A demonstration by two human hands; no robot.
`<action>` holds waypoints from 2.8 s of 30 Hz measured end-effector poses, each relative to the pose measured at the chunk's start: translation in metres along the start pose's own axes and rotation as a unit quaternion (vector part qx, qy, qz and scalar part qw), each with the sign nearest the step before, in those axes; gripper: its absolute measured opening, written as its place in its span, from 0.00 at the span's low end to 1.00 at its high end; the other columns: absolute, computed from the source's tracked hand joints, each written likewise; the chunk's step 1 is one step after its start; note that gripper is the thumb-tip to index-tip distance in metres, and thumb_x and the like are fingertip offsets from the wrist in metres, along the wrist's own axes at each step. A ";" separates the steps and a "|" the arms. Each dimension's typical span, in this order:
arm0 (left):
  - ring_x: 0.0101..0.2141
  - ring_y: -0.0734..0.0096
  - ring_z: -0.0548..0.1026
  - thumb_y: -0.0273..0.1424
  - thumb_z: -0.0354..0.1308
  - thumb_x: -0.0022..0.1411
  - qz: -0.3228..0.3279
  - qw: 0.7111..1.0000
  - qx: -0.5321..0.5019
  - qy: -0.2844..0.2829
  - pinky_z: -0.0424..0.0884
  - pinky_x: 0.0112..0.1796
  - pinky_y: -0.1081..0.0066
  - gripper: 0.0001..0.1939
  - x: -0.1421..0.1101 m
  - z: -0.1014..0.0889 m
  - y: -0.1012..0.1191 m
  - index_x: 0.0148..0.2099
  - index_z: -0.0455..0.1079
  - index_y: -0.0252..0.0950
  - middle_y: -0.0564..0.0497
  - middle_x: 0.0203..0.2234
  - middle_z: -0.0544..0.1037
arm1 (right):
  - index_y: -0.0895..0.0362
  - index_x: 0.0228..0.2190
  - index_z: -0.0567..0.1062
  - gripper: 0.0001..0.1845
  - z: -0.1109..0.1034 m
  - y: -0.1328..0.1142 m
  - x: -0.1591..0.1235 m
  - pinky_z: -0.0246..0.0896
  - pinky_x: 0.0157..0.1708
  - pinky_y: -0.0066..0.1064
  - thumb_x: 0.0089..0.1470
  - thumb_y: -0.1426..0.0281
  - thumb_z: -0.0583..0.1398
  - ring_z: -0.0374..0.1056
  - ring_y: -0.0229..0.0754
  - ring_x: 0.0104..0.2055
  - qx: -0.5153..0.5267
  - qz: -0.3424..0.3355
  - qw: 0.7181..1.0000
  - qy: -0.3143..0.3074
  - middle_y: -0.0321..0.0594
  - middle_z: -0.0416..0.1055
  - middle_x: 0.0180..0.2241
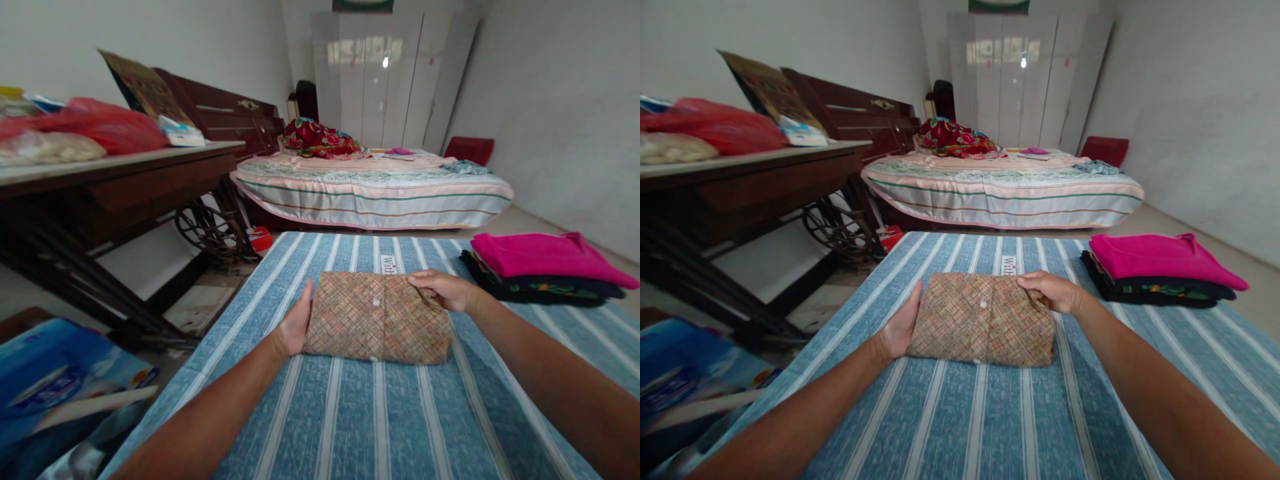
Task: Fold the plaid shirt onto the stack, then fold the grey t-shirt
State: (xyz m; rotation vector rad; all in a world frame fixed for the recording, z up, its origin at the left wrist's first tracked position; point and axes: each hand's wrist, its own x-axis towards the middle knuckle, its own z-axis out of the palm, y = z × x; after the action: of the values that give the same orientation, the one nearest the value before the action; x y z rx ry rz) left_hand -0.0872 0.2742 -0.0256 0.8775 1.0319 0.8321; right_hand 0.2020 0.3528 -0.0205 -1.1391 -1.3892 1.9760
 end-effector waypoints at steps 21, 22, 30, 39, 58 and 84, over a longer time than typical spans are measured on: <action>0.31 0.64 0.79 0.20 0.55 0.56 -0.010 0.983 -0.096 0.155 0.76 0.35 0.67 0.11 0.011 -0.005 -0.001 0.42 0.71 0.32 0.46 0.31 0.81 | 0.56 0.34 0.71 0.17 -0.021 0.014 0.014 0.61 0.18 0.24 0.36 0.74 0.65 0.66 0.36 0.22 -0.036 -0.050 0.980 0.190 0.33 0.71 0.23; 0.30 0.64 0.79 0.21 0.55 0.56 -0.019 0.982 -0.085 0.165 0.76 0.34 0.67 0.11 0.012 -0.004 0.000 0.42 0.71 0.32 0.46 0.29 0.80 | 0.57 0.32 0.70 0.16 -0.021 0.017 0.017 0.59 0.16 0.23 0.37 0.74 0.65 0.65 0.36 0.20 -0.037 -0.048 0.977 0.207 0.32 0.69 0.21; 0.32 0.62 0.77 0.29 0.58 0.53 0.013 0.908 0.297 0.296 0.72 0.33 0.69 0.06 0.012 -0.012 0.016 0.35 0.72 0.34 0.49 0.25 0.78 | 0.56 0.40 0.68 0.18 -0.014 0.025 0.012 0.59 0.15 0.24 0.46 0.70 0.64 0.63 0.35 0.18 0.003 -0.059 0.963 0.264 0.31 0.68 0.20; 0.60 0.60 0.58 0.34 0.45 0.63 0.310 0.634 0.694 0.146 0.53 0.59 0.61 0.22 0.022 0.051 -0.008 0.56 0.64 0.31 0.40 0.59 0.64 | 0.55 0.53 0.58 0.31 0.007 0.037 -0.022 0.63 0.21 0.27 0.49 0.70 0.62 0.68 0.39 0.25 0.056 -0.079 0.964 0.246 0.32 0.69 0.25; 0.63 0.60 0.50 0.41 0.43 0.67 0.190 0.608 0.764 0.104 0.49 0.59 0.53 0.26 0.046 0.074 -0.031 0.63 0.55 0.35 0.43 0.64 0.54 | 0.61 0.54 0.61 0.29 0.033 0.058 -0.070 0.65 0.39 0.41 0.49 0.74 0.57 0.69 0.48 0.37 -0.425 -0.150 0.830 0.327 0.43 0.72 0.35; 0.62 0.51 0.53 0.31 0.56 0.51 0.183 0.640 0.746 0.011 0.50 0.59 0.53 0.43 -0.001 0.077 -0.022 0.66 0.44 0.33 0.37 0.63 0.54 | 0.57 0.40 0.76 0.20 0.051 0.060 -0.047 0.64 0.41 0.35 0.51 0.80 0.49 0.70 0.45 0.41 -0.635 -0.291 0.687 0.202 0.43 0.75 0.38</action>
State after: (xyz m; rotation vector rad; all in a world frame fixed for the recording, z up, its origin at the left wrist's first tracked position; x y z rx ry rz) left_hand -0.0109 0.2482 -0.0249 2.5573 1.5280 0.0794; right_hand 0.1906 0.2675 -0.0518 -1.2004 -2.4425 0.0588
